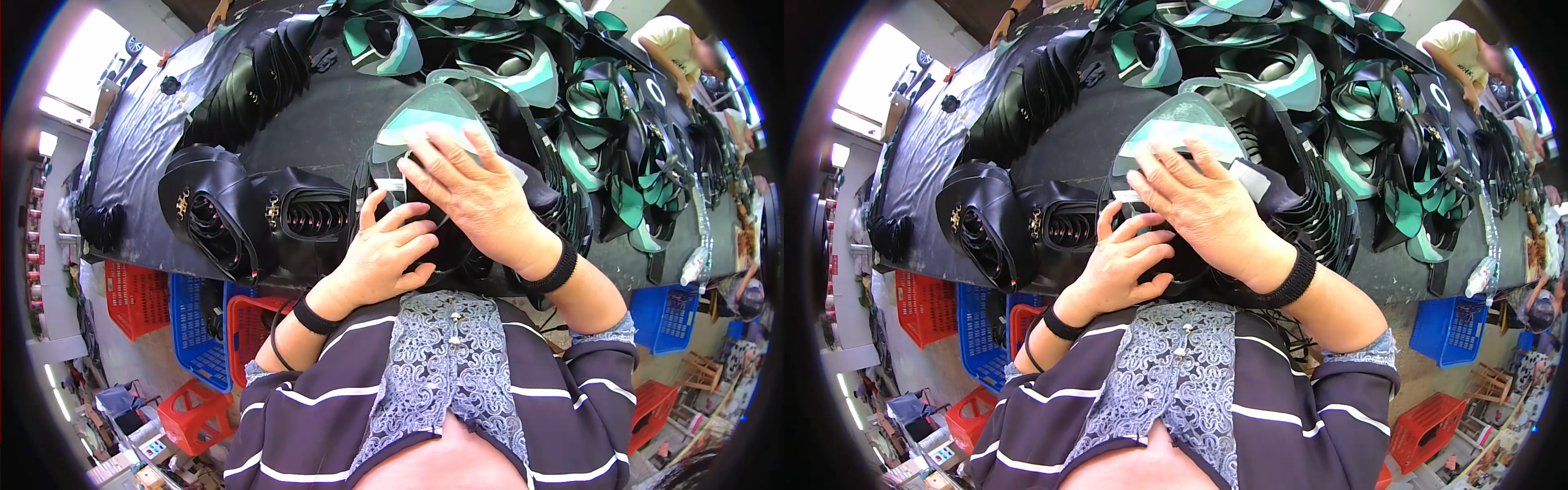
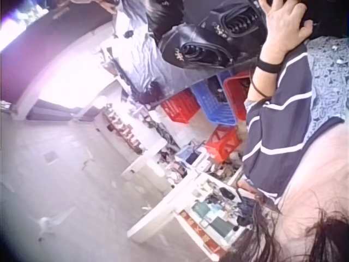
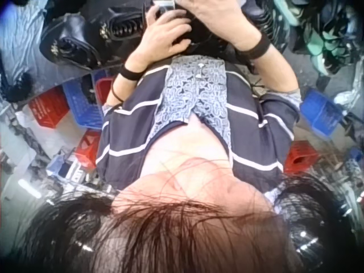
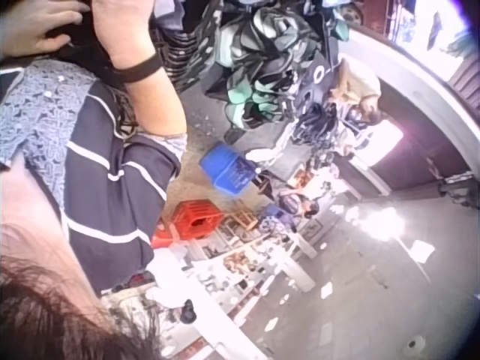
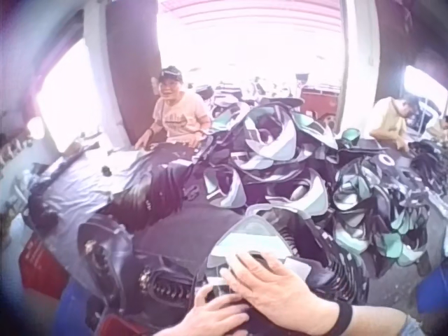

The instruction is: Checking and organizing shoe upper components at a factory workstation.

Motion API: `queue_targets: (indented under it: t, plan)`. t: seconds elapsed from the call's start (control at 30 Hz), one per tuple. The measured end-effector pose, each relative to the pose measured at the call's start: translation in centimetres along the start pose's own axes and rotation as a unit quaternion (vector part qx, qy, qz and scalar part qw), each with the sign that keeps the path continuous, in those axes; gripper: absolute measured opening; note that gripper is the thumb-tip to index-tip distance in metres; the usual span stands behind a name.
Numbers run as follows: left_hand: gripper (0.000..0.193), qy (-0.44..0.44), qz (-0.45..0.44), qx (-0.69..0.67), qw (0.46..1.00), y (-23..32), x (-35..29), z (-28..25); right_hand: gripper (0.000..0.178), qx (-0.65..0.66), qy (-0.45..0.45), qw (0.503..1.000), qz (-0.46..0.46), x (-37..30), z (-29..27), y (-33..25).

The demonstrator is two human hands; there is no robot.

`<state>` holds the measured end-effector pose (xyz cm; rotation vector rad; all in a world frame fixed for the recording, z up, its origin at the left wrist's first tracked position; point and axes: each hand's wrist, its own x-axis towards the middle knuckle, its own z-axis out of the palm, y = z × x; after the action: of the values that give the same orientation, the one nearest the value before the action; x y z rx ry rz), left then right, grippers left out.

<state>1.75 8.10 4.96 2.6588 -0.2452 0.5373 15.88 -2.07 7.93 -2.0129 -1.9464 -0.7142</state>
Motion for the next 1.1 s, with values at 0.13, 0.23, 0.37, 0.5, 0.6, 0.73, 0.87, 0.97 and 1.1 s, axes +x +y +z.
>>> queue_targets:
  t: [0.13, 0.23, 0.37, 0.5, 0.6, 0.73, 0.87, 0.97, 1.1]
  plan:
    - [0.028, -0.017, -0.014, -0.026, 0.999, 0.3, -0.7, 0.5, 0.009, 0.110, -0.144, 0.978, -0.104, -1.7, 1.9, -0.6]
    - [0.039, 0.047, -0.062, -0.016, 0.997, 0.7, -1.3, 1.0, 0.010, 0.112, -0.107, 0.982, -0.109, -1.9, 3.2, -0.3]
    - [0.045, 0.001, -0.077, 0.077, 0.994, 1.5, -1.3, 0.7, 0.011, 0.123, -0.132, 0.975, -0.132, -1.4, 2.6, 0.5]
    - [0.035, -0.021, -0.042, 0.094, 0.994, 1.7, -1.6, 1.0, 0.013, 0.141, -0.131, 0.971, -0.140, -2.2, 2.9, 1.7]
    - [0.034, -0.056, -0.029, 0.100, 0.993, 2.1, -1.6, 0.7, 0.015, 0.136, -0.114, 0.973, -0.151, -2.5, 2.8, 2.6]
    - [0.031, -0.078, -0.019, 0.089, 0.993, 2.5, -1.0, 0.0, 0.014, 0.110, -0.115, 0.976, -0.151, -2.7, 2.1, 3.5]
    - [0.033, -0.055, -0.057, 0.078, 0.994, 2.3, -1.3, -0.4, 0.014, 0.096, -0.116, 0.977, -0.151, -3.9, 1.5, 4.2]
    - [0.041, -0.071, 0.003, 0.063, 0.995, 2.4, -0.9, -0.4, 0.013, 0.081, -0.099, 0.981, -0.145, -3.9, 0.9, 4.3]
    - [0.045, -0.063, 0.070, 0.075, 0.993, 2.8, 0.0, 0.1, 0.014, 0.086, -0.089, 0.986, -0.115, -4.5, 0.9, 3.6]
